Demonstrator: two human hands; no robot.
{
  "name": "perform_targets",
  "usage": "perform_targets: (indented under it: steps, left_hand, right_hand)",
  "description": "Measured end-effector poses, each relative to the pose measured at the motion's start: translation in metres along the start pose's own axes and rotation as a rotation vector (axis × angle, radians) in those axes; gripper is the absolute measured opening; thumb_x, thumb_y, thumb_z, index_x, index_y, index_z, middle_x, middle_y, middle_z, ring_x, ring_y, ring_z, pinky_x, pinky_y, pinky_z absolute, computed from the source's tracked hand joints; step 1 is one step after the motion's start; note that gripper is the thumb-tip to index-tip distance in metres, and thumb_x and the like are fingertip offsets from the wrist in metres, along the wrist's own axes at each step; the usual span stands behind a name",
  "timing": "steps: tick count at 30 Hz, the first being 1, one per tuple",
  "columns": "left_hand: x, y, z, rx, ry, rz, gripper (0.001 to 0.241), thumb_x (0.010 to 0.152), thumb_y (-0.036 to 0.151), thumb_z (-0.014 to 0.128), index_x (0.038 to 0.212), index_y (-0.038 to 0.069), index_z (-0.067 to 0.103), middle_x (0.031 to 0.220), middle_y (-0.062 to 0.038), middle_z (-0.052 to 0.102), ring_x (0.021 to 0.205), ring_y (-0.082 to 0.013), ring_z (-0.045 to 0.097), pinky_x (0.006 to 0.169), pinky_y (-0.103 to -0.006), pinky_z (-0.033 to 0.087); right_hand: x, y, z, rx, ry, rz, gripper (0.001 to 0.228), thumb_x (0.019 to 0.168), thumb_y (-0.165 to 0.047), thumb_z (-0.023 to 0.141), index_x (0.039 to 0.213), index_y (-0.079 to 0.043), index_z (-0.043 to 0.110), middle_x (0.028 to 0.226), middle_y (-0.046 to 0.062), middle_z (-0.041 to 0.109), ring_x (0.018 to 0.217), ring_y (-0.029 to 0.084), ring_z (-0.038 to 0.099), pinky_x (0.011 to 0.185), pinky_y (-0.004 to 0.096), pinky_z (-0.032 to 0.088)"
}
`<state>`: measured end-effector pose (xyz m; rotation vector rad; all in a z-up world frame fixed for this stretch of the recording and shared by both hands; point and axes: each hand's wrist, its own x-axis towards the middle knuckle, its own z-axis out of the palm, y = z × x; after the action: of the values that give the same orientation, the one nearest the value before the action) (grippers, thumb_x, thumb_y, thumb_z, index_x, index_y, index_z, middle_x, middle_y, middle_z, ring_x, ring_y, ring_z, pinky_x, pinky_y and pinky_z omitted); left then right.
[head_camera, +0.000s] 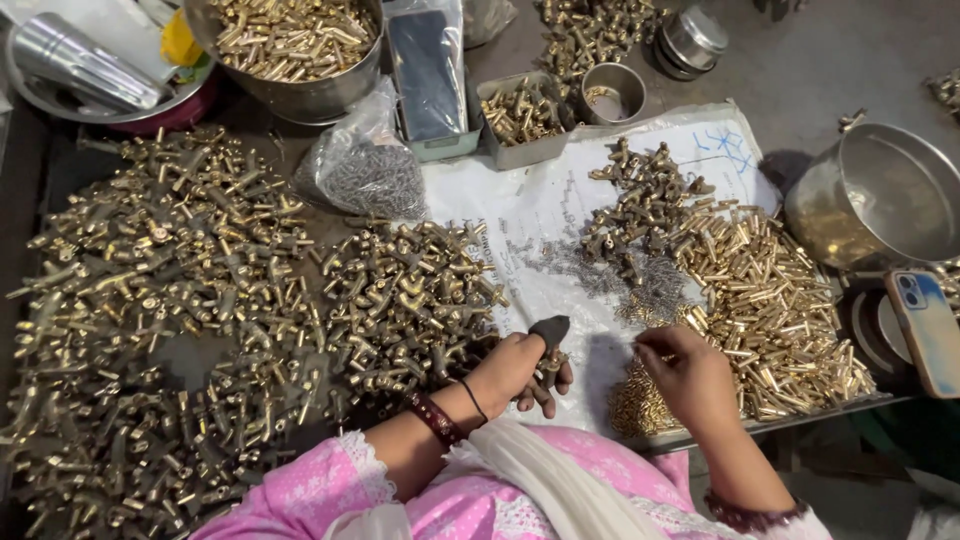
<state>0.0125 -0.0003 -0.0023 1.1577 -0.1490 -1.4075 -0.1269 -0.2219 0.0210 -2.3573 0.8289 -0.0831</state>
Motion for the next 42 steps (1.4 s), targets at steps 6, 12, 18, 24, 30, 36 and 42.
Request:
perform_targets:
  steps: [6, 12, 18, 24, 30, 36, 42]
  left_hand:
    - [0.026, -0.025, -0.007, -0.104, -0.037, 0.017, 0.047, 0.105, 0.036, 0.037, 0.097, -0.001, 0.065, 0.079, -0.011, 0.071, 0.052, -0.0246, 0.069, 0.035, -0.0279, 0.038]
    - [0.045, -0.042, -0.020, -0.194, -0.048, 0.031, 0.047, 0.105, 0.036, 0.036, 0.101, -0.003, 0.061, 0.081, -0.014, 0.071, 0.056, -0.0280, 0.071, 0.035, -0.0298, 0.041]
    - [0.034, -0.015, -0.015, -0.253, 0.027, -0.046, 0.051, 0.107, 0.047, 0.038, 0.105, 0.000, 0.057, 0.080, -0.012, 0.069, 0.054, -0.0278, 0.070, 0.035, -0.0297, 0.041]
    - [0.051, -0.028, -0.020, -0.211, 0.000, -0.024, 0.038, 0.106, 0.033, 0.040, 0.107, -0.002, 0.055, 0.082, -0.012, 0.069, 0.057, -0.0293, 0.071, 0.036, -0.0324, 0.044]
    - [0.045, -0.028, -0.018, -0.133, -0.018, -0.007, 0.032, 0.104, 0.024, 0.038, 0.113, -0.002, 0.055, 0.089, -0.010, 0.071, 0.060, -0.0278, 0.073, 0.038, -0.0317, 0.045]
    - [0.033, -0.036, -0.011, -0.066, -0.061, 0.036, 0.040, 0.108, 0.027, 0.044, 0.110, -0.010, 0.058, 0.087, -0.010, 0.071, 0.057, -0.0252, 0.073, 0.036, -0.0291, 0.043]
    - [0.011, -0.015, 0.019, -0.129, -0.003, -0.038, 0.046, 0.104, 0.047, 0.049, 0.102, 0.003, 0.062, 0.072, -0.009, 0.066, 0.048, -0.0214, 0.068, 0.032, -0.0259, 0.040]
  right_hand:
    - [-0.031, -0.078, 0.016, 0.188, -0.163, -0.247, 0.017, 0.086, -0.010, 0.073, 0.103, -0.007, 0.071, 0.091, 0.005, 0.072, 0.080, 0.012, 0.074, 0.053, 0.029, 0.059]
    - [-0.023, -0.071, 0.028, 0.086, -0.066, -0.547, 0.015, 0.087, -0.008, 0.074, 0.100, -0.003, 0.067, 0.096, 0.009, 0.070, 0.085, 0.023, 0.072, 0.072, 0.034, 0.057]
    - [-0.012, -0.075, 0.033, 0.071, -0.102, -0.546, 0.016, 0.086, -0.007, 0.075, 0.099, -0.003, 0.067, 0.099, 0.011, 0.069, 0.088, 0.026, 0.072, 0.074, 0.034, 0.057]
    - [-0.004, -0.066, 0.035, 0.077, -0.120, -0.486, 0.016, 0.081, -0.006, 0.076, 0.096, -0.004, 0.070, 0.103, 0.011, 0.071, 0.091, 0.026, 0.073, 0.073, 0.034, 0.060]
    - [-0.004, -0.057, 0.033, 0.170, -0.176, -0.383, 0.015, 0.078, -0.009, 0.081, 0.090, -0.004, 0.074, 0.102, 0.007, 0.073, 0.092, 0.021, 0.074, 0.072, 0.032, 0.061]
    - [-0.022, -0.053, 0.027, 0.206, -0.187, -0.328, 0.013, 0.077, -0.010, 0.082, 0.086, -0.005, 0.074, 0.098, 0.004, 0.075, 0.089, 0.017, 0.076, 0.074, 0.030, 0.061]
    - [-0.022, -0.043, 0.016, 0.249, -0.298, -0.186, 0.014, 0.079, -0.011, 0.084, 0.087, -0.006, 0.073, 0.087, 0.005, 0.076, 0.081, 0.017, 0.075, 0.070, 0.031, 0.062]
